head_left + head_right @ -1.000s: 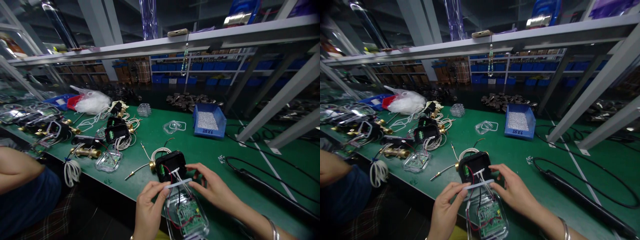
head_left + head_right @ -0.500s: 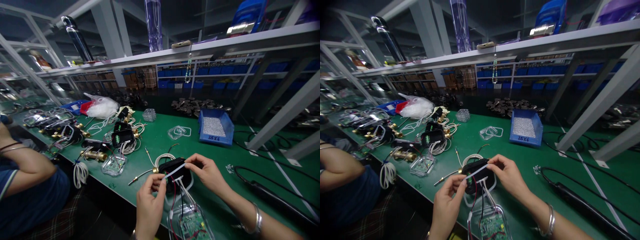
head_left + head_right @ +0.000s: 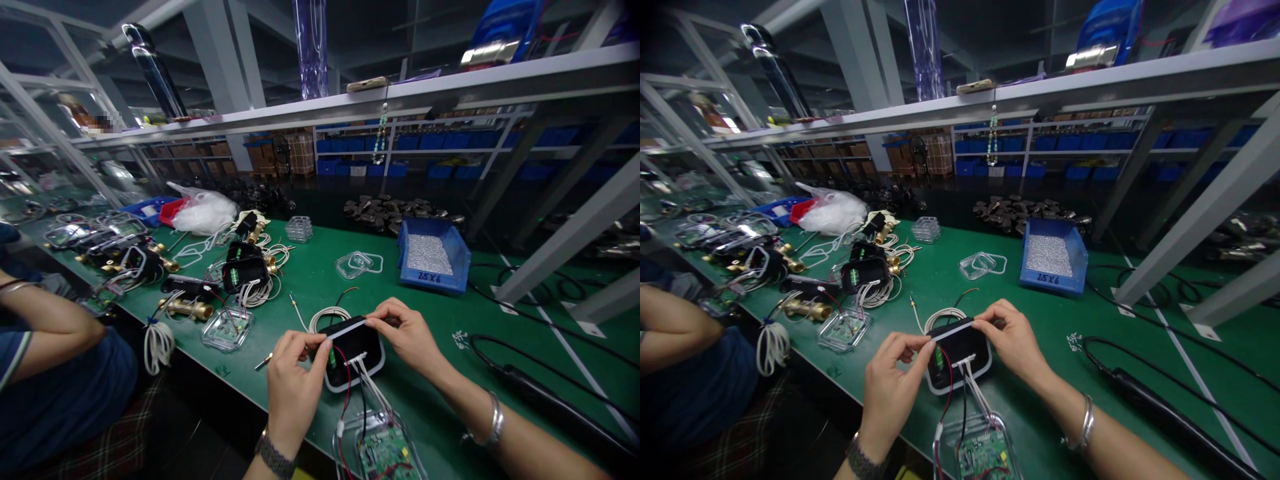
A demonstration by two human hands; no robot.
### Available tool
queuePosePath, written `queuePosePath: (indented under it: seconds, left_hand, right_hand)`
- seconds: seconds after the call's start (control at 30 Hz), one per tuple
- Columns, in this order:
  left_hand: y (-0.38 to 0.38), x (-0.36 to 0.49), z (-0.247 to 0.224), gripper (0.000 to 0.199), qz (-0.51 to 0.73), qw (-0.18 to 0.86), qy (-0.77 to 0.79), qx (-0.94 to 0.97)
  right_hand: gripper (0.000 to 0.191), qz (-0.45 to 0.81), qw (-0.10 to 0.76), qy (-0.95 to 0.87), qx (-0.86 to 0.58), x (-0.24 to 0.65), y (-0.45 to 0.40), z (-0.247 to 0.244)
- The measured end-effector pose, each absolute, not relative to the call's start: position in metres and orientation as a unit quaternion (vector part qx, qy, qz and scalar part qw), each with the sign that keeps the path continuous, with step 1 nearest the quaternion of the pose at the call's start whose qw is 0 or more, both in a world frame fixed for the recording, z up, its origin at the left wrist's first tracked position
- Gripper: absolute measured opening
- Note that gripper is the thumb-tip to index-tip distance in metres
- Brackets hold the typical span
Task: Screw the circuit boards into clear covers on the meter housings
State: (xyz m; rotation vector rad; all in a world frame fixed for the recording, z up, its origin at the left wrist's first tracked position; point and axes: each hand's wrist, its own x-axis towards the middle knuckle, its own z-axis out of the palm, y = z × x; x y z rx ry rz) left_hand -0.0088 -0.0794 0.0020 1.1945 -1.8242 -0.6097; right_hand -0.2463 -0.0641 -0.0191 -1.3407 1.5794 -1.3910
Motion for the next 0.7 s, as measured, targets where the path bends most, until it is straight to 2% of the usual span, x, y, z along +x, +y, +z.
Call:
queuePosePath:
  seconds: [0.33, 0.53, 0.7]
  left_hand:
    - [-0.087, -0.010, 0.000, 0.020, -0.451, 0.402, -0.640, 0.474]
    - [-0.089, -0.014, -0.005, 0.020, -0.446, 0.413, -0.636, 0.476]
    - [-0.090, -0.026, -0.007, 0.027, -0.393, 0.387, -0.655, 0.517]
  right_hand:
    - [0.041, -0.537, 0.438, 0.546, -0.471, -0.247, -0.069, -0.021]
    - [0.046, -0.523, 0.512, 0.504, -0.459, -0.252, -0.077, -0.023]
    - [0.046, -0.487, 0.532, 0.493, -0.486, -0.246, -0.079, -0.015]
